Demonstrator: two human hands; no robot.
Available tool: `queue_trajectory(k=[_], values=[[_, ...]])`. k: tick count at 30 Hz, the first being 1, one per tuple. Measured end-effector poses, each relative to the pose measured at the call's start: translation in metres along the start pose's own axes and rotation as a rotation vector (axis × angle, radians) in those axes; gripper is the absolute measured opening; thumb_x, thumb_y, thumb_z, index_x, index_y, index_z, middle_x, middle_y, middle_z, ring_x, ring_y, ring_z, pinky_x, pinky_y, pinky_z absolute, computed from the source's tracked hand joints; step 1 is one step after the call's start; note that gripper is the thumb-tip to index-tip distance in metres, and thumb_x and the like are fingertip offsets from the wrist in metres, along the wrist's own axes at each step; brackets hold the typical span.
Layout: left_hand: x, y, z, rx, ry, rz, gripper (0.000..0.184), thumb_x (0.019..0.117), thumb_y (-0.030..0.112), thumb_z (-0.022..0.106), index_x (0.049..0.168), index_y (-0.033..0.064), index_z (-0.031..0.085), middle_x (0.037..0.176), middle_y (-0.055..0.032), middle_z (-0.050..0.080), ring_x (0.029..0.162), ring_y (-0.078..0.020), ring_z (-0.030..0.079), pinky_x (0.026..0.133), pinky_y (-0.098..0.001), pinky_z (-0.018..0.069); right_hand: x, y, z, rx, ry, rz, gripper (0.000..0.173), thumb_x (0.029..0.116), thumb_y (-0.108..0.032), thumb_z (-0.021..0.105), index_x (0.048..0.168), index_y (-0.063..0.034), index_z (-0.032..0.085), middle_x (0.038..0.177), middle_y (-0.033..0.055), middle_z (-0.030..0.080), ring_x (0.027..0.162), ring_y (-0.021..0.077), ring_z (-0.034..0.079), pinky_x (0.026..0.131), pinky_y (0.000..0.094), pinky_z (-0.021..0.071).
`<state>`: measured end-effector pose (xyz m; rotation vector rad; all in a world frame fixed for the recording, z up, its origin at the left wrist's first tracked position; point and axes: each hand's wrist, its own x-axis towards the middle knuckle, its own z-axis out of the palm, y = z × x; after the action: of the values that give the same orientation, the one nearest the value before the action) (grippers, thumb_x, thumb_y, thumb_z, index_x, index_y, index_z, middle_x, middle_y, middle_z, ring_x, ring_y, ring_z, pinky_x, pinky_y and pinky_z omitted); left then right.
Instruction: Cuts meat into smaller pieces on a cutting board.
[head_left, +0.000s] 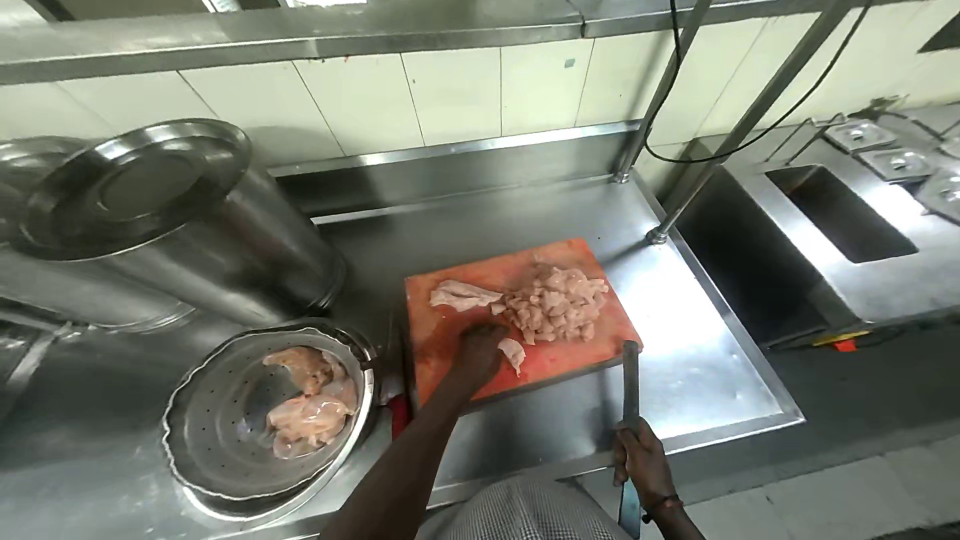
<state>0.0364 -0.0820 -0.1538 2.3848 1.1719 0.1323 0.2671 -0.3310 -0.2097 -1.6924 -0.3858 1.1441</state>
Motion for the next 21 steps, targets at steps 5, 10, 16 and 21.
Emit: queue_trajectory(k=[5, 10, 16, 21], values=[[-0.012, 0.016, -0.018, -0.251, 0.057, -0.032, 0.025, 0.0976, 0.008, 0.062, 0.122, 0.0026, 0.067, 0.115, -0.0168, 0.07, 0.108, -0.0307, 0.068, 0.097, -0.0505, 0.0549, -0.001, 0.0, 0.001, 0.012, 0.004, -0.002, 0.014, 0.1101, -0.013, 0.042, 0.113, -0.0017, 0.05, 0.055, 0.0049, 0.045, 0.036, 0.0177, 0.047, 0.034, 0.0359, 0.0489], [-0.063, -0.005, -0.013, -0.097, 0.06, -0.192, 0.025, 0.0928, 0.008, 0.068, 0.117, 0.0077, 0.07, 0.121, -0.0153, 0.068, 0.109, -0.0343, 0.068, 0.091, -0.0567, 0.0566, -0.006, -0.003, 0.004, -0.068, -0.015, -0.042, 0.014, 0.1092, -0.013, 0.044, 0.114, -0.0018, 0.051, 0.056, 0.0042, 0.046, 0.038, 0.0171, 0.048, 0.036, 0.0349, 0.0497], [-0.087, -0.024, 0.008, -0.096, 0.212, -0.132, 0.029, 0.0806, 0.008, 0.079, 0.109, 0.0073, 0.073, 0.112, -0.0151, 0.068, 0.11, -0.0358, 0.063, 0.095, -0.0552, 0.0526, -0.016, -0.034, 0.028, -0.553, -0.319, -0.145, 0.031, 0.1082, -0.028, 0.045, 0.126, -0.0049, 0.055, 0.064, 0.0052, 0.053, 0.045, 0.0183, 0.055, 0.044, 0.0362, 0.0522], [-0.065, -0.018, 0.021, -0.2, 0.291, 0.027, 0.033, 0.0864, 0.016, 0.078, 0.116, 0.0049, 0.07, 0.121, -0.0168, 0.067, 0.118, -0.0335, 0.063, 0.101, -0.0509, 0.053, -0.025, -0.075, 0.086, -1.176, -0.443, -0.167, 0.036, 0.1105, -0.033, 0.043, 0.137, -0.0096, 0.052, 0.091, 0.0167, 0.067, 0.084, 0.0347, 0.069, 0.079, 0.0531, 0.0558]])
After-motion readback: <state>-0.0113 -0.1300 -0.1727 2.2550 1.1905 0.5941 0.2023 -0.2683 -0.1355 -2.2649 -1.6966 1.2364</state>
